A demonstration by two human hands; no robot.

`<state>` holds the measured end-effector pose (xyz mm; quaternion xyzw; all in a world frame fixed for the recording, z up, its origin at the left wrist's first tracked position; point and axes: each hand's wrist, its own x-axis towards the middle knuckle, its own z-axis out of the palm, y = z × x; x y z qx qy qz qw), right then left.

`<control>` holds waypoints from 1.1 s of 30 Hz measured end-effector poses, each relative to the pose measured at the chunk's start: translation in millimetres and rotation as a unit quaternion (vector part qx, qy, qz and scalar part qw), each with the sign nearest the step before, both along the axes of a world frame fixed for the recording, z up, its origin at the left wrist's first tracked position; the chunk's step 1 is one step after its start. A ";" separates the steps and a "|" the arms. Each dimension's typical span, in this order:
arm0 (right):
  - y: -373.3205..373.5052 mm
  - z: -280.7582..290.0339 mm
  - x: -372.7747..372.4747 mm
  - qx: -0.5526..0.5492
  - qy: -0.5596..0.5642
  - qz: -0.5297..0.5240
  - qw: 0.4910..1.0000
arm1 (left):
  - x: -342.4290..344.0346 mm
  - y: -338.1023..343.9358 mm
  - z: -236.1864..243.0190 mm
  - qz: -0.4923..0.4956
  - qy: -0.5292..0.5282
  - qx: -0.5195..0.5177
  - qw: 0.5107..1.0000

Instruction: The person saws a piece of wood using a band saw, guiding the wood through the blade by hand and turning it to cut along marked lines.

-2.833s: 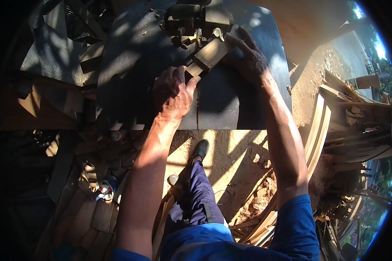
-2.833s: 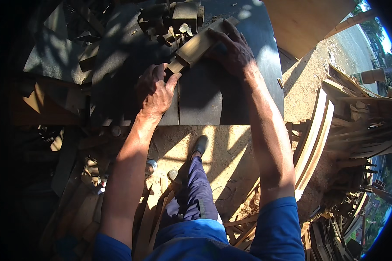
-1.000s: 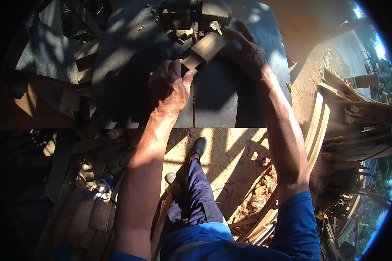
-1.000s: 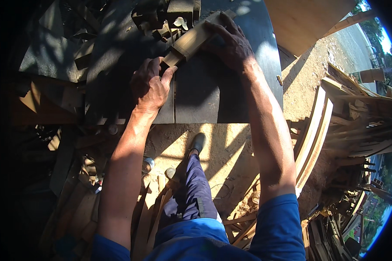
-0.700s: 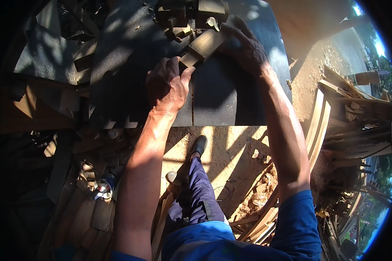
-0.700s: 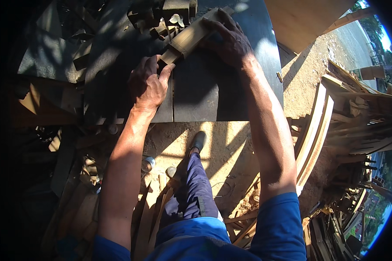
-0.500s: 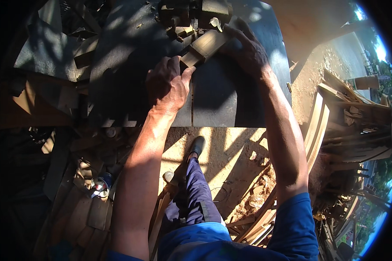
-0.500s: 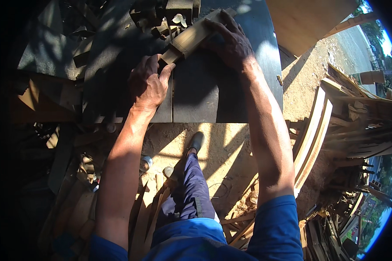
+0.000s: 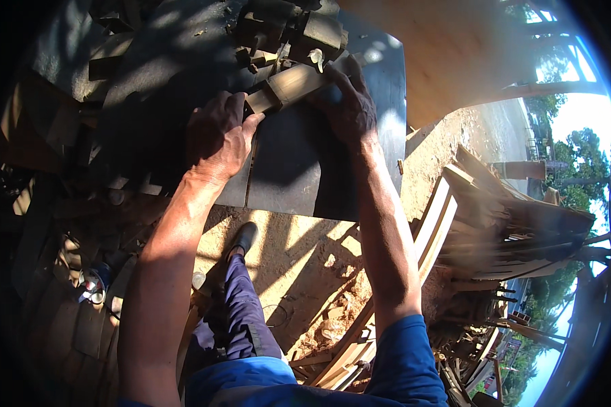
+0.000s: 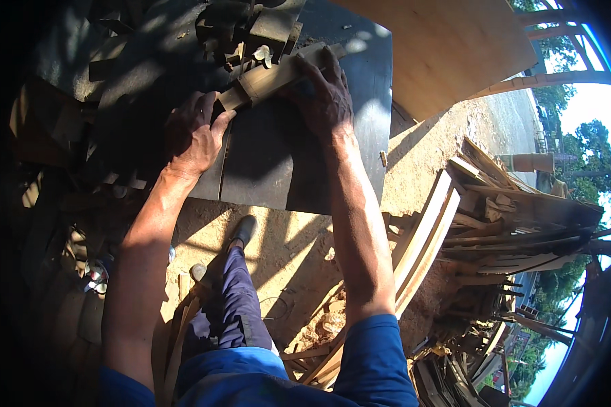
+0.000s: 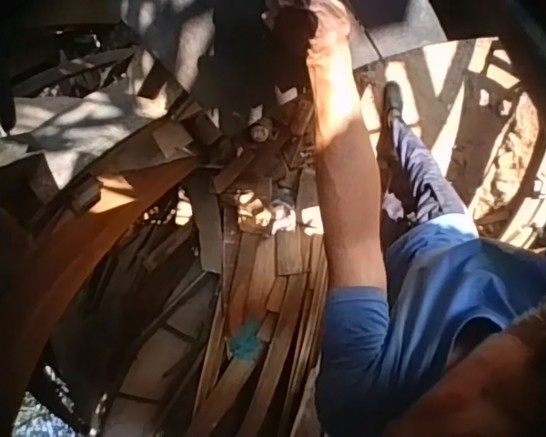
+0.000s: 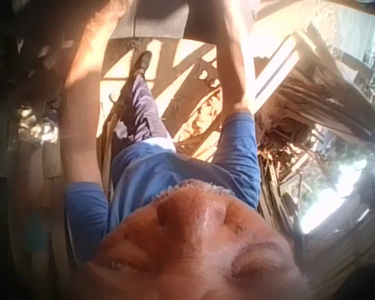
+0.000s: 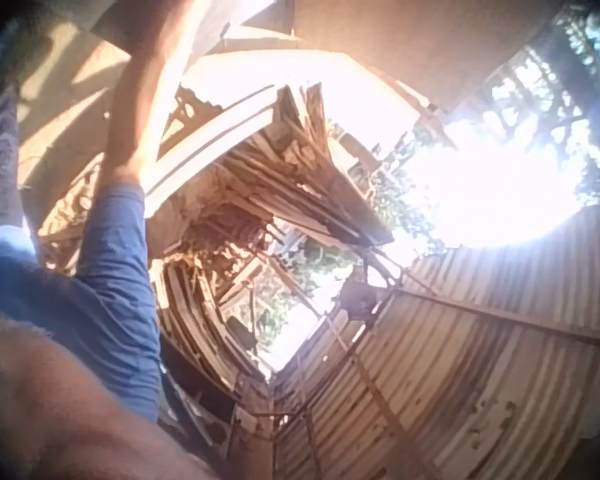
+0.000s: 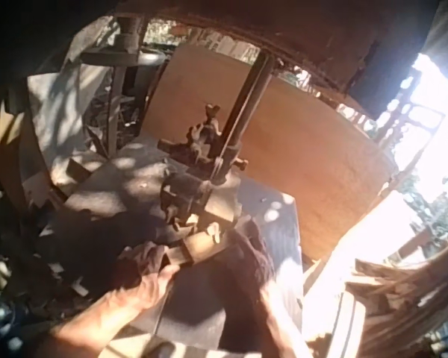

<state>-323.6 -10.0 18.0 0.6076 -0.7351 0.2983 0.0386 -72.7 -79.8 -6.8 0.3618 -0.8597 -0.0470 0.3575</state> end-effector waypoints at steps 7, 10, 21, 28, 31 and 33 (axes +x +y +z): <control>0.1 -1.8 -1.5 -0.006 0.008 -0.009 1.000 | -2.1 -0.8 -2.0 0.002 0.002 -0.002 1.000; -0.5 -4.1 -1.8 -0.011 0.006 -0.009 1.000 | -1.8 0.0 -1.7 0.009 -0.011 0.012 1.000; 1.2 1.4 2.5 -0.020 -0.001 -0.016 1.000 | -1.0 -0.2 2.3 0.006 -0.025 0.041 0.999; 34.2 4.5 21.6 -0.010 0.003 -0.031 0.999 | 11.9 14.6 12.3 -0.063 -0.036 0.012 0.997; 55.0 2.0 38.6 -0.027 0.042 -0.008 0.999 | 29.7 32.7 3.2 -0.105 0.037 0.104 0.988; 66.8 1.0 44.4 -0.014 -0.021 -0.038 0.999 | 50.0 40.2 10.8 -0.097 -0.045 0.281 0.954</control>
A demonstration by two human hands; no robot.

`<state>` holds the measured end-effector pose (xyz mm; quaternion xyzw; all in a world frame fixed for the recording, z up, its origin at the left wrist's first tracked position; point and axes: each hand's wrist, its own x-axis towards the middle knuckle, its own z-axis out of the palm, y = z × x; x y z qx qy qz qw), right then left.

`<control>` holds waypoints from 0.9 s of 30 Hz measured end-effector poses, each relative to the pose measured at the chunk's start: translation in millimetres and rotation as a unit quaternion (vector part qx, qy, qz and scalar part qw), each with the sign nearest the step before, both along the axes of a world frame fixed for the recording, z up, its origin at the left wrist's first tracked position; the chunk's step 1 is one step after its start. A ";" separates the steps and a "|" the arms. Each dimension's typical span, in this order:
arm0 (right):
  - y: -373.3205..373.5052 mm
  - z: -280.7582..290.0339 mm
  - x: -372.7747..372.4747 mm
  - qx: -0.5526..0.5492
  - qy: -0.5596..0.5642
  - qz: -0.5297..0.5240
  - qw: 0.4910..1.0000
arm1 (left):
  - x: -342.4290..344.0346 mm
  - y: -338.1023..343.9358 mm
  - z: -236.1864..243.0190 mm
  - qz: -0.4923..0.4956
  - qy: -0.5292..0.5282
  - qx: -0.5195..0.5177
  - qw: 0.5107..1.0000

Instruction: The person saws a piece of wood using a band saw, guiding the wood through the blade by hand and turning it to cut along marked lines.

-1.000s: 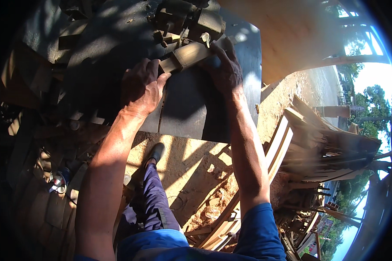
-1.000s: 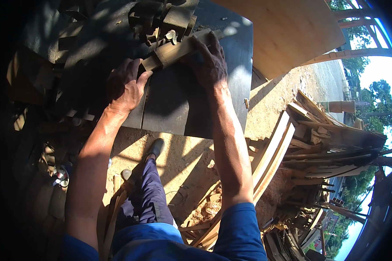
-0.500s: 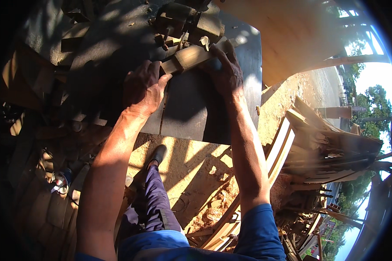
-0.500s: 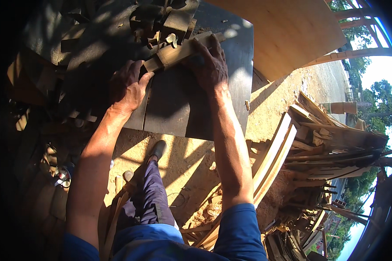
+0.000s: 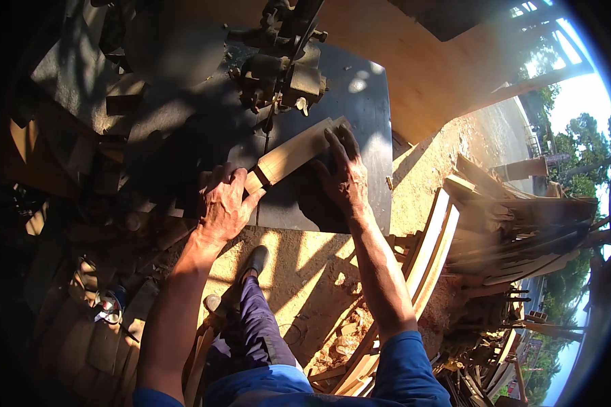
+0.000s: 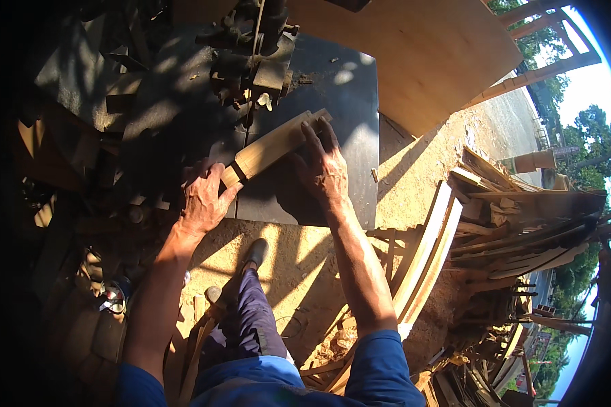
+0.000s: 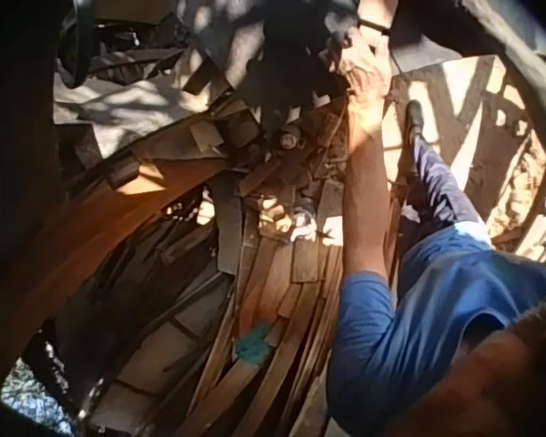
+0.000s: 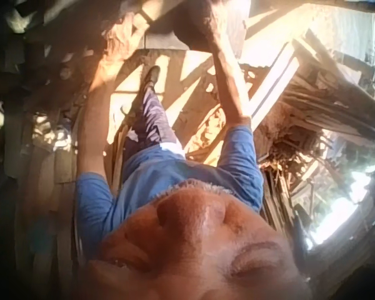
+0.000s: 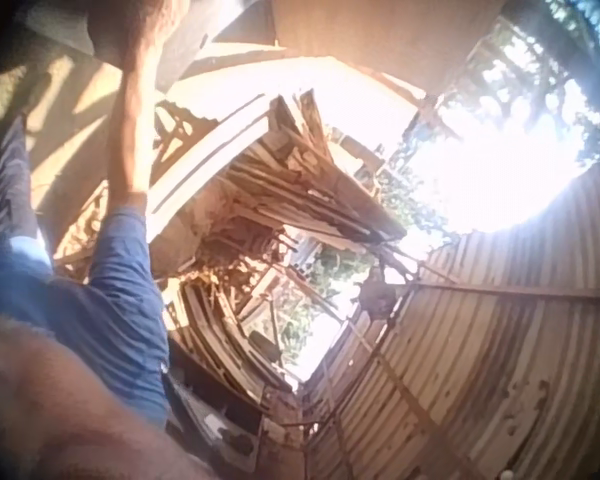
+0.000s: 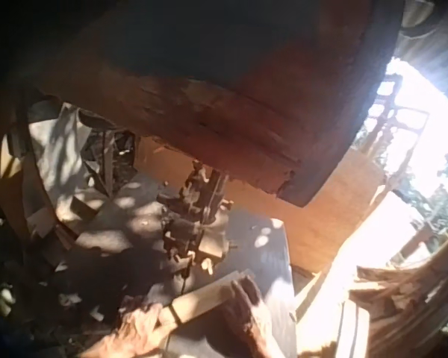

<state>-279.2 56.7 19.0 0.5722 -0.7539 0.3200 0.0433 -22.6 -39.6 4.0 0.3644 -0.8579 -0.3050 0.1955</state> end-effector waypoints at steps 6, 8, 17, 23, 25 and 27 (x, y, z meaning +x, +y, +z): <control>7.0 3.2 -1.9 -0.037 -0.012 -0.009 0.999 | 39.8 8.8 -2.0 -0.056 0.053 -0.205 0.976; 8.9 5.0 -1.5 -0.060 -0.034 -0.032 0.997 | 53.8 6.2 4.9 -0.065 0.046 -0.210 0.974; 35.3 3.8 21.9 -0.046 0.023 0.112 0.992 | 93.3 -49.0 4.3 0.017 0.057 -0.158 0.986; 49.2 -6.2 82.4 -0.044 -0.031 0.071 0.996 | 72.4 -70.2 -9.1 0.038 0.058 -0.162 0.984; 47.5 -9.3 101.4 -0.056 -0.014 0.052 0.997 | 39.2 -65.5 -4.9 0.062 0.092 -0.130 0.985; 38.6 -10.7 127.4 -0.078 -0.006 0.042 0.996 | 40.2 -101.2 -24.2 0.049 0.045 -0.219 0.973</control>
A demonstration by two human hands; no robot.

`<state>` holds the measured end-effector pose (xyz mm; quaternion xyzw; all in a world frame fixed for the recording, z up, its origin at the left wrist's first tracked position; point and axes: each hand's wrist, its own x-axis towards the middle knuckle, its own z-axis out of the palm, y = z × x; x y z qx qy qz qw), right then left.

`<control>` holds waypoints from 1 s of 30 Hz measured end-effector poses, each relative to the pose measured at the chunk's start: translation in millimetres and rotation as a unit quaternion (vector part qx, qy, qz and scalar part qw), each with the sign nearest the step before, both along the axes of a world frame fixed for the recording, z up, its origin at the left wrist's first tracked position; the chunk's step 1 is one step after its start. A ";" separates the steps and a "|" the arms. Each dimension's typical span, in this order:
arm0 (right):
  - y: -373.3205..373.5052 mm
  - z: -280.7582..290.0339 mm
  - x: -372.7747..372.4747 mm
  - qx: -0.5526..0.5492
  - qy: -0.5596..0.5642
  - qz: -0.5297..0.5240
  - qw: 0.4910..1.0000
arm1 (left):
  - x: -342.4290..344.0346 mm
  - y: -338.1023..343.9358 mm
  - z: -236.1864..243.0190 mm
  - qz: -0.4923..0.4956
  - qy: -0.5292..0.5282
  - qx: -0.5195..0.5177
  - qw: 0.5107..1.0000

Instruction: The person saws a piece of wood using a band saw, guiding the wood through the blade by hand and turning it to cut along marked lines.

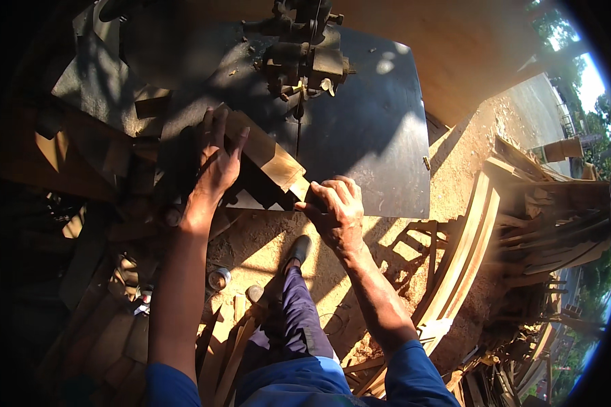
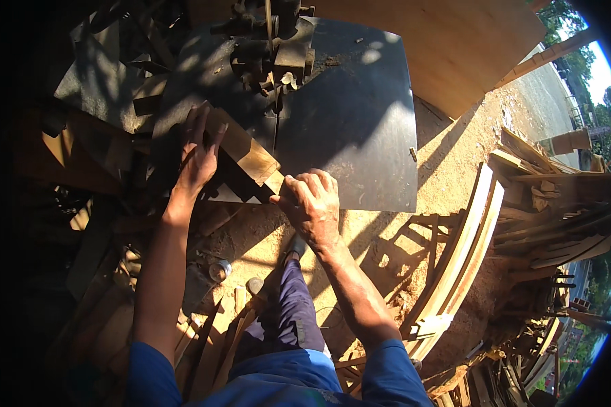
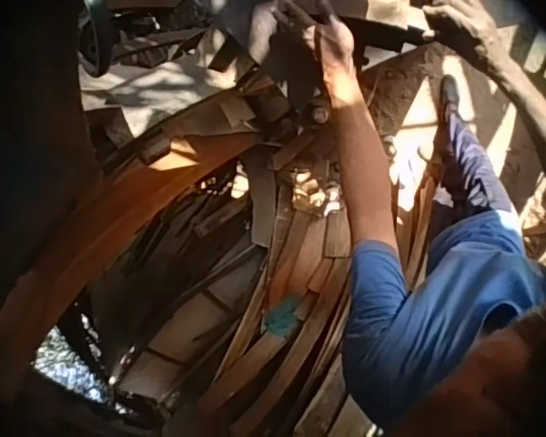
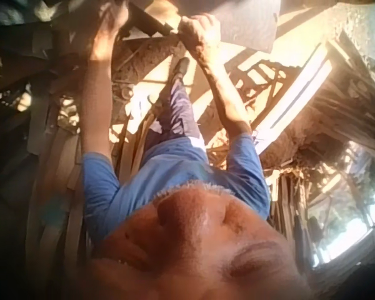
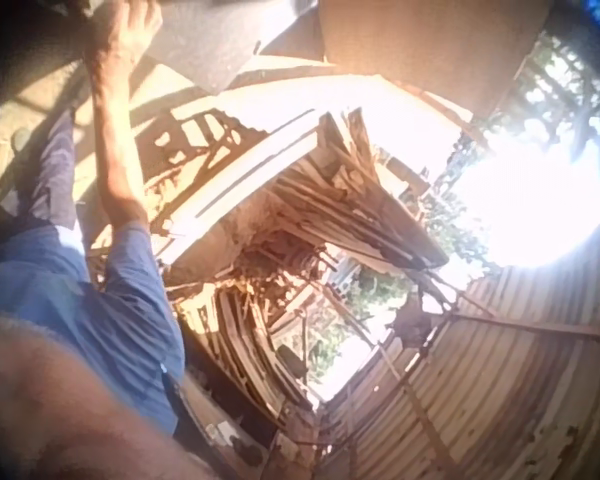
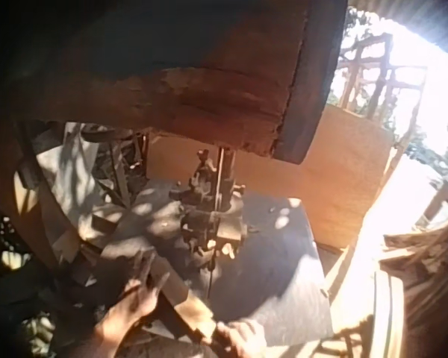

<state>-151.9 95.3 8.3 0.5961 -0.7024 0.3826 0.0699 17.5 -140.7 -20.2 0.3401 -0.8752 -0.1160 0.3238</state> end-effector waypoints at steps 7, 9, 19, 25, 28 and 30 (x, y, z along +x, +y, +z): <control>-20.6 -0.6 13.9 0.006 0.036 -0.066 0.997 | -57.5 -24.9 11.5 0.084 0.045 0.029 0.995; -32.6 0.1 9.1 -0.002 0.012 -0.077 0.997 | -61.9 -36.7 13.6 0.073 0.058 0.018 0.996; -69.1 -2.5 -5.8 -0.001 -0.003 -0.117 0.993 | -92.0 -74.4 18.1 0.073 0.060 0.086 0.992; -85.0 -1.9 -10.3 -0.004 -0.014 -0.125 0.992 | -98.8 -93.4 18.1 0.063 0.074 0.095 0.991; -87.8 0.2 -11.4 0.010 -0.019 -0.127 0.992 | -103.6 -98.8 17.0 0.076 0.063 0.088 0.991; -89.4 1.5 -9.8 0.012 -0.021 -0.131 0.991 | -103.3 -104.1 10.9 0.068 0.073 0.065 0.993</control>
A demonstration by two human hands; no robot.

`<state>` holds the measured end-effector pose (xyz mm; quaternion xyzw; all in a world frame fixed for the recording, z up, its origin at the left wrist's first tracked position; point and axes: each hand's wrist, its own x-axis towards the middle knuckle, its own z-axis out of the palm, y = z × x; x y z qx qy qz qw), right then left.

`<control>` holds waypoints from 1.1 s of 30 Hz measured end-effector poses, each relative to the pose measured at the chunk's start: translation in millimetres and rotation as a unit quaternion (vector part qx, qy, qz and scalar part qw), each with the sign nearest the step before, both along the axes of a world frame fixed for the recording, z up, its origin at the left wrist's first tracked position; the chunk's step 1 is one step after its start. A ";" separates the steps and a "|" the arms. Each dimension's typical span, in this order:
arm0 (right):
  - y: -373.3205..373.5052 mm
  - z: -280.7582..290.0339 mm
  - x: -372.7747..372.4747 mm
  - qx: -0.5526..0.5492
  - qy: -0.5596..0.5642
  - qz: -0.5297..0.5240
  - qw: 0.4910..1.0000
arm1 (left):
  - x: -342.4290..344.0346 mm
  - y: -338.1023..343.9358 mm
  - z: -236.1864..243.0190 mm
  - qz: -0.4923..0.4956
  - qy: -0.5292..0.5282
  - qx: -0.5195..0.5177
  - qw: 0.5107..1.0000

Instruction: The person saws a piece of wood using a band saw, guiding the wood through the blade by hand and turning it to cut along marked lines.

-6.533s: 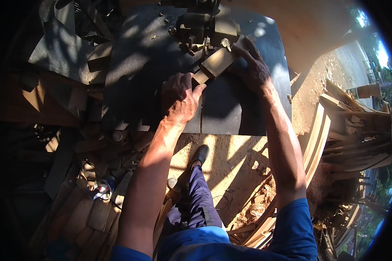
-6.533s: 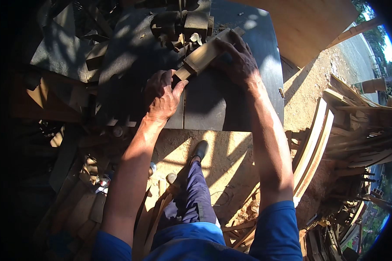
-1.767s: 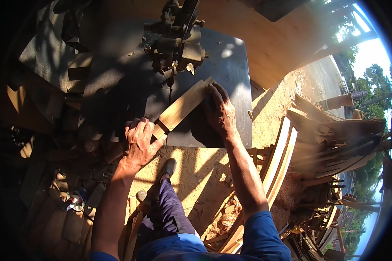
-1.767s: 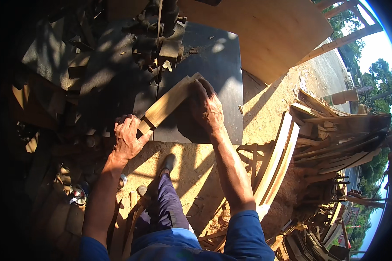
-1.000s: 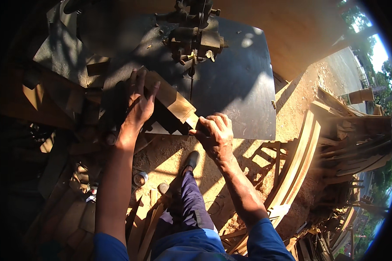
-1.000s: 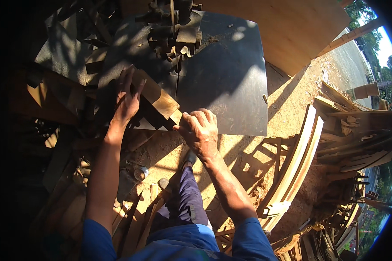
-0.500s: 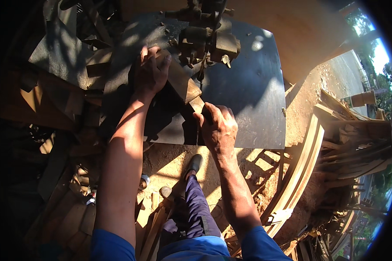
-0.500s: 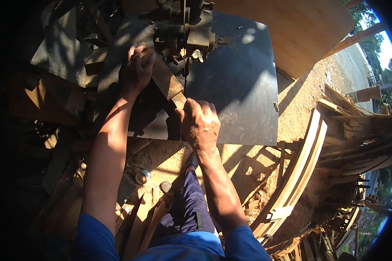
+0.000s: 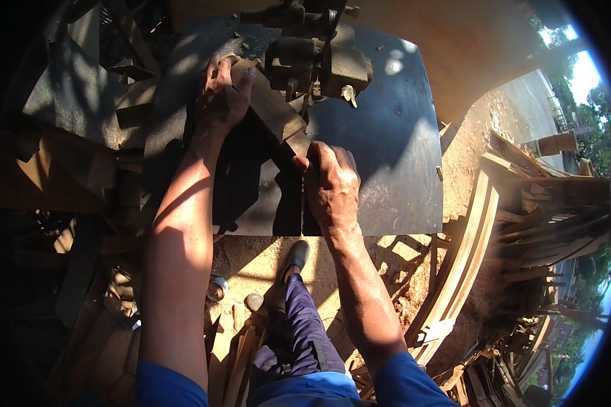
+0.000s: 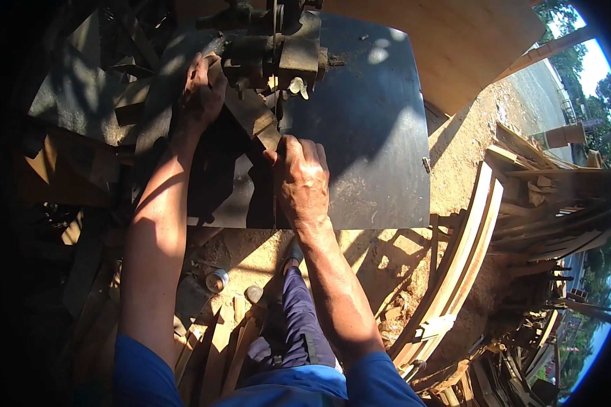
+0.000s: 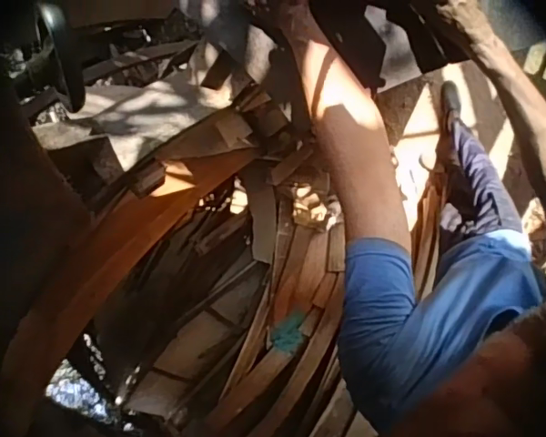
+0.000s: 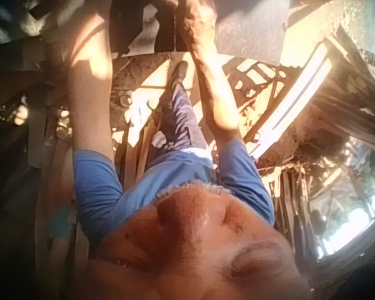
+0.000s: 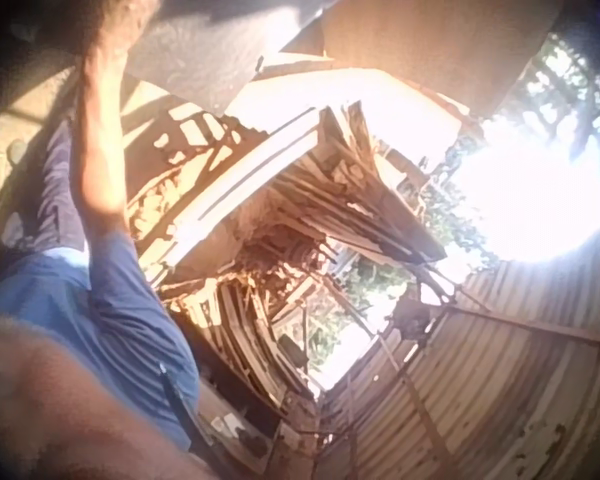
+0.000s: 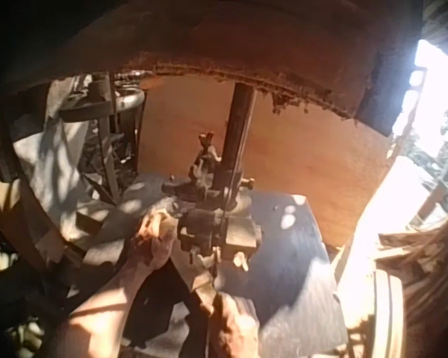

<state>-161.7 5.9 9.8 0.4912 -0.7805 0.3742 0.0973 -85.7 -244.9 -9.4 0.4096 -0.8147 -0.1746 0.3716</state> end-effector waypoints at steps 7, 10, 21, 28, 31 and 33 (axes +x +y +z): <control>-2.5 -0.9 -2.4 0.005 -0.002 -0.005 1.000 | 0.0 3.5 0.9 -0.004 0.019 -0.020 1.000; -2.1 -1.9 -1.0 -0.002 0.001 -0.007 1.000 | -0.2 1.7 -2.1 0.006 0.014 -0.044 0.999; -4.7 -0.2 -1.0 0.008 -0.003 -0.019 1.000 | -1.7 -2.1 -7.7 0.004 0.020 -0.046 0.999; -5.5 -1.7 -1.1 0.006 0.005 -0.021 1.000 | -1.4 -6.9 -11.3 0.000 0.012 -0.062 0.998; -5.9 -2.8 -2.5 0.002 0.003 -0.023 1.000 | -1.9 -3.4 -10.7 0.006 0.030 -0.058 0.998; -6.3 -1.6 -1.8 0.006 0.000 -0.026 1.000 | -1.9 -2.6 -9.3 0.008 0.028 -0.057 0.998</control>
